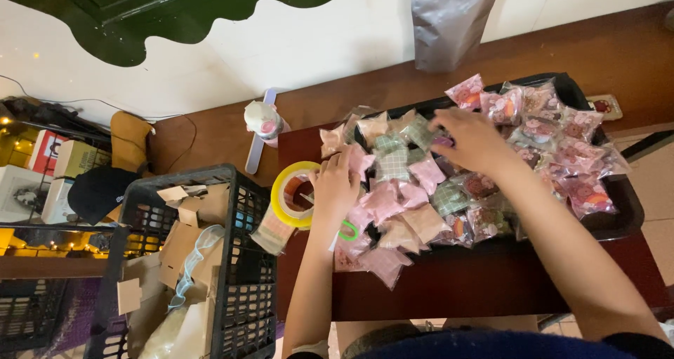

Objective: Sorting and packing small colored packets into a tray using scissors and tape.

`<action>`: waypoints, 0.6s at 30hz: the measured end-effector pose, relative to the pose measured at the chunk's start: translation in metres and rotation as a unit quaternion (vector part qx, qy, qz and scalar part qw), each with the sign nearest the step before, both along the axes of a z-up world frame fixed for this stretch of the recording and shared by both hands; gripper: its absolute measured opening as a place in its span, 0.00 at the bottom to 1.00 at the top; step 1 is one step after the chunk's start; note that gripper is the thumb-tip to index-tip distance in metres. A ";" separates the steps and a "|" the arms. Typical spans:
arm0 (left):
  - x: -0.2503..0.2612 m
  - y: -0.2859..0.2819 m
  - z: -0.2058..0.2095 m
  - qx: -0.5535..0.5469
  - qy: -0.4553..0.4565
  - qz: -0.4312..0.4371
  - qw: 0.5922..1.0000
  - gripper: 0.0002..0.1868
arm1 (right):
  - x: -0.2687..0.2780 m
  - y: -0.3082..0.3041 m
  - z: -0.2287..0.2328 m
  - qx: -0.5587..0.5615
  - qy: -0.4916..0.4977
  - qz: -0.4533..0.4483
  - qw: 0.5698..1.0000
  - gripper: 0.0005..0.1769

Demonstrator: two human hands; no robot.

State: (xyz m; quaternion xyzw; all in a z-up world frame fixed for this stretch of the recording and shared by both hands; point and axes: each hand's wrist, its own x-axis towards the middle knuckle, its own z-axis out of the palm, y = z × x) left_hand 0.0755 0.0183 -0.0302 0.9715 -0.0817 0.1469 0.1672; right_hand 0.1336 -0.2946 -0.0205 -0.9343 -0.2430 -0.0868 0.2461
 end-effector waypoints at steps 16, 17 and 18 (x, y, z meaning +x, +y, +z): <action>-0.027 -0.001 0.043 -0.128 -0.060 -0.098 0.985 0.20 | -0.045 0.005 0.004 -0.290 -0.137 -0.057 0.945 0.09; -0.029 0.001 0.048 -0.131 -0.050 -0.099 0.985 0.20 | -0.047 0.008 0.011 -0.315 -0.110 -0.057 0.941 0.08; -0.032 0.003 0.052 -0.135 -0.041 -0.099 0.985 0.20 | -0.049 0.011 0.018 -0.339 -0.084 -0.057 0.935 0.08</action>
